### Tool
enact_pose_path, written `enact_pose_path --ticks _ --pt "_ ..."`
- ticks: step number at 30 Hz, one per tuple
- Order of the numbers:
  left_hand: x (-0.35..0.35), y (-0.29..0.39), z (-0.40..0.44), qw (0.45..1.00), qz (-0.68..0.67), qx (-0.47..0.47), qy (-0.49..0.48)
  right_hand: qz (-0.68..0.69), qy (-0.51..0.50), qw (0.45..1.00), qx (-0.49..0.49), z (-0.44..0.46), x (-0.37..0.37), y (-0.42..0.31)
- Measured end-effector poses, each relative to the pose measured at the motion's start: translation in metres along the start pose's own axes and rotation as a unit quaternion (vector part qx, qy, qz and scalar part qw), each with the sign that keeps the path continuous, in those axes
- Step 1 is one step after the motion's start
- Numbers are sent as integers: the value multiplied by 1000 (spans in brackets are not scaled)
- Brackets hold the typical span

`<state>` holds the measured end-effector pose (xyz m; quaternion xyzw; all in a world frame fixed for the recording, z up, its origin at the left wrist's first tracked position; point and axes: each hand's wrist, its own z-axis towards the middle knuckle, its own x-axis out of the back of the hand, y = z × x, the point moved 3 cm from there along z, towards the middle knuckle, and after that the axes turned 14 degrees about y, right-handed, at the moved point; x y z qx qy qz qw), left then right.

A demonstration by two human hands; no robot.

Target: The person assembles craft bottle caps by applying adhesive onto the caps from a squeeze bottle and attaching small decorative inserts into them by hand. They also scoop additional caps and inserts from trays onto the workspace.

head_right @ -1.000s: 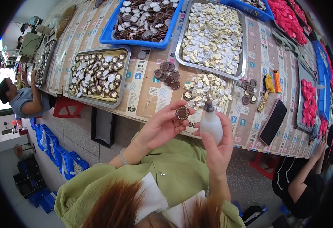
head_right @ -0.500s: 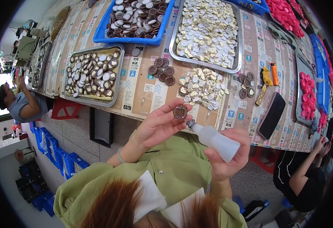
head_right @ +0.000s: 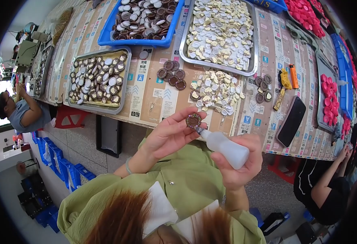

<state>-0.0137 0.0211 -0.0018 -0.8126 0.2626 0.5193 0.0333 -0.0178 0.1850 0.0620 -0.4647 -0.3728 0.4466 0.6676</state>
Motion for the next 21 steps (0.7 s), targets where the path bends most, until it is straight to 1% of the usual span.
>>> enact_pose_path --ticks 3,6,8,11,18,20,21 --pt "3 1 0 1000 13 -2 8 -10 -8 1000 5 1 1 -1" --pt "3 1 0 1000 13 0 17 -22 5 1000 7 4 2 0" --pt "4 0 -1 1000 19 5 17 -29 4 998 55 6 3 -1" --pt "5 -1 -1 1000 20 10 15 -29 -1 997 66 6 3 0" --pt "7 -2 -1 1000 24 7 16 -16 -1 999 52 5 2 -1" --pt "7 -1 -1 999 26 7 19 -34 -14 999 15 3 2 0" --pt "7 -1 -1 999 27 8 22 -34 -14 999 14 2 3 0"
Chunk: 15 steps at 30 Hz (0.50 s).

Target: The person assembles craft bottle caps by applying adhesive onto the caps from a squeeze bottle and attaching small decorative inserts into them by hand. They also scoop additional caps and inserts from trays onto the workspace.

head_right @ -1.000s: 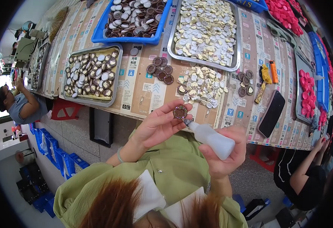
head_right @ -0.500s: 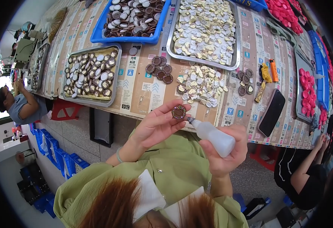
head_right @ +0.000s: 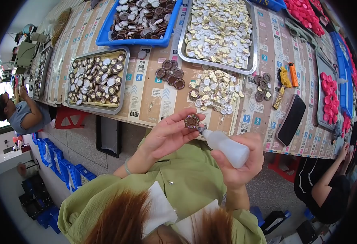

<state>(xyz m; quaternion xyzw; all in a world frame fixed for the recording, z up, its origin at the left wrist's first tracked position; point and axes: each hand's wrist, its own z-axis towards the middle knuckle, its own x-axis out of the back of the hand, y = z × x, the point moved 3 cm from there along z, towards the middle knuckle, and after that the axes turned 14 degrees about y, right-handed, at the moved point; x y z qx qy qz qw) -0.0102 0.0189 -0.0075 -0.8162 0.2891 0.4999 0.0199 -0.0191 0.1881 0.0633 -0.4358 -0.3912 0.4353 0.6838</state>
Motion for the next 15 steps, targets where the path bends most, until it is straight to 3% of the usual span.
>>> enact_pose_path --ticks 9,11,15 --pt "1 -1 2 1000 -24 15 -11 0 -16 1000 14 2 -1 3" --pt "1 0 2 998 -59 25 -17 134 177 975 9 3 7 12" --pt "5 2 4 992 -116 46 -29 107 212 965 -111 22 24 40"
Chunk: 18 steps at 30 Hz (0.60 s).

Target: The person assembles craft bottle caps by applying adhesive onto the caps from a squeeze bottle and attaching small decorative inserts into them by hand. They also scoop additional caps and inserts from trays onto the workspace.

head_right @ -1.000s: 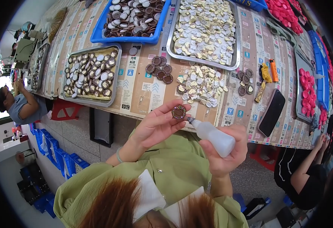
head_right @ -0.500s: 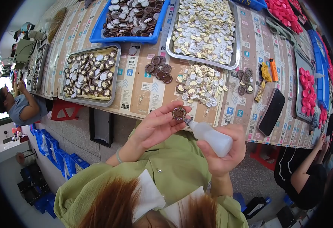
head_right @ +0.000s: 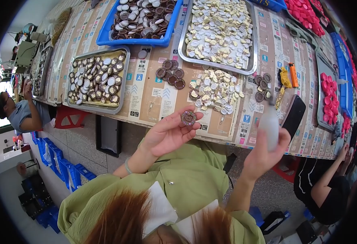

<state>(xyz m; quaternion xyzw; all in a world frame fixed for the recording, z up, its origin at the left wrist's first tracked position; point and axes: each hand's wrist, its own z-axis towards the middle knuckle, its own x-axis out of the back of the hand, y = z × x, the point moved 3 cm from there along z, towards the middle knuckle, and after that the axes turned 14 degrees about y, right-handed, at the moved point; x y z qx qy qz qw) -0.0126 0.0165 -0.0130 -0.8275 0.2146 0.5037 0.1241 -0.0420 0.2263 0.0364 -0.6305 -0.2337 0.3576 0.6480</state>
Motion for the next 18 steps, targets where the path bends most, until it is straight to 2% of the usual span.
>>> enact_pose_path --ticks 1,4,8,9,11,12,14,15,17,18 --pt "1 0 0 1000 0 1 -1 -70 -13 997 31 14 17 22" --pt "3 1 -1 1000 -9 8 -9 -144 -16 989 37 35 21 60" --pt "2 3 0 1000 -3 -5 -1 -180 -19 983 35 39 25 76" --pt "3 4 0 1000 -3 -13 9 -252 17 958 138 33 19 65" --pt "7 7 0 1000 3 -15 23 -345 110 866 345 21 13 46" --pt "10 7 2 999 7 -22 37 -346 110 865 346 16 14 46" --pt "14 7 3 999 8 -20 45 -277 -63 914 291 1 13 52" --pt "14 7 3 998 9 -20 52 -278 -62 914 290 -4 7 51" --pt "13 6 4 998 15 -18 55 -325 -257 871 265 -16 -18 55" --pt "13 5 4 998 19 -19 57 -324 -257 871 266 -17 -23 57"
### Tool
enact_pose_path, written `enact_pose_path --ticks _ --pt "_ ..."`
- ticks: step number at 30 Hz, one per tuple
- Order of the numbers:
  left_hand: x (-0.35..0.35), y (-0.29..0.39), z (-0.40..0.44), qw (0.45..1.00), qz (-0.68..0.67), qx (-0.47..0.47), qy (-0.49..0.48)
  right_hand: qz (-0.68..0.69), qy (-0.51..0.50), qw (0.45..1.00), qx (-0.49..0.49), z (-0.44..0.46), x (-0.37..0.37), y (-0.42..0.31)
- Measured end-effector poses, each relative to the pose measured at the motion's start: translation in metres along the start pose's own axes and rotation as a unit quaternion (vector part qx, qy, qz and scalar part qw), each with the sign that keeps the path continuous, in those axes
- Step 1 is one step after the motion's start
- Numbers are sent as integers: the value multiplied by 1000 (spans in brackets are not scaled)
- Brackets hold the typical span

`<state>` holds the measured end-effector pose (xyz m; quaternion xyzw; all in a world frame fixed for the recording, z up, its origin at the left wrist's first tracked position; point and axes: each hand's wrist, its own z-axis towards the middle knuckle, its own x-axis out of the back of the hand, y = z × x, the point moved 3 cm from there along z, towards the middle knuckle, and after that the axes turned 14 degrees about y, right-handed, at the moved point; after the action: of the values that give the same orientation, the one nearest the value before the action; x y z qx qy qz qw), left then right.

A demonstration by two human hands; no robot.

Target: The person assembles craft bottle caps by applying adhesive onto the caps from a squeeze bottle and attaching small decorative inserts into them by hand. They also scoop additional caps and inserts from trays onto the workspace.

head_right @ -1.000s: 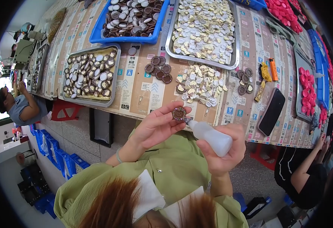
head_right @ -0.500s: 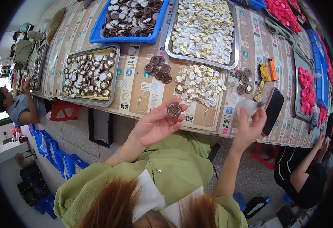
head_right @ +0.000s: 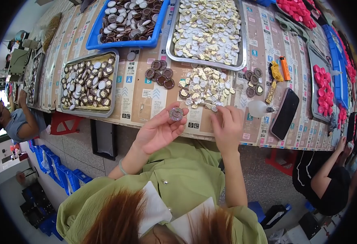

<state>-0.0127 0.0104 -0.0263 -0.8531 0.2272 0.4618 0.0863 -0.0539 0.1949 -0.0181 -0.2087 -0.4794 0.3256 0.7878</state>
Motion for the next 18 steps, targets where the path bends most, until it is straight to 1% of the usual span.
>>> enact_pose_path --ticks 2,6,8,9,11,12,14,15,17,18 --pt "2 -1 -1 1000 10 -8 1 -48 18 998 23 1 -9 -1" --pt "7 -2 0 1000 9 -7 5 -43 -4 999 16 1 -3 -7" --pt "8 -2 2 1000 9 -6 10 30 -67 989 -129 0 1 -3" --pt "9 -2 2 1000 10 -5 15 29 -67 989 -130 0 2 -3" --pt "10 -3 3 1000 11 -2 16 -9 -116 966 -230 -3 2 4" --pt "10 -3 4 1000 11 -2 19 -10 -115 966 -230 0 6 2" --pt "11 -2 4 1000 6 -2 17 -123 -202 948 -212 4 10 -4" --pt "11 -2 4 1000 1 -1 15 -122 -204 948 -210 2 11 -5" --pt "11 -1 3 1000 1 -3 19 -28 -103 982 -154 3 16 -9" --pt "11 -2 3 1000 2 -3 21 -29 -103 982 -154 4 16 -6"
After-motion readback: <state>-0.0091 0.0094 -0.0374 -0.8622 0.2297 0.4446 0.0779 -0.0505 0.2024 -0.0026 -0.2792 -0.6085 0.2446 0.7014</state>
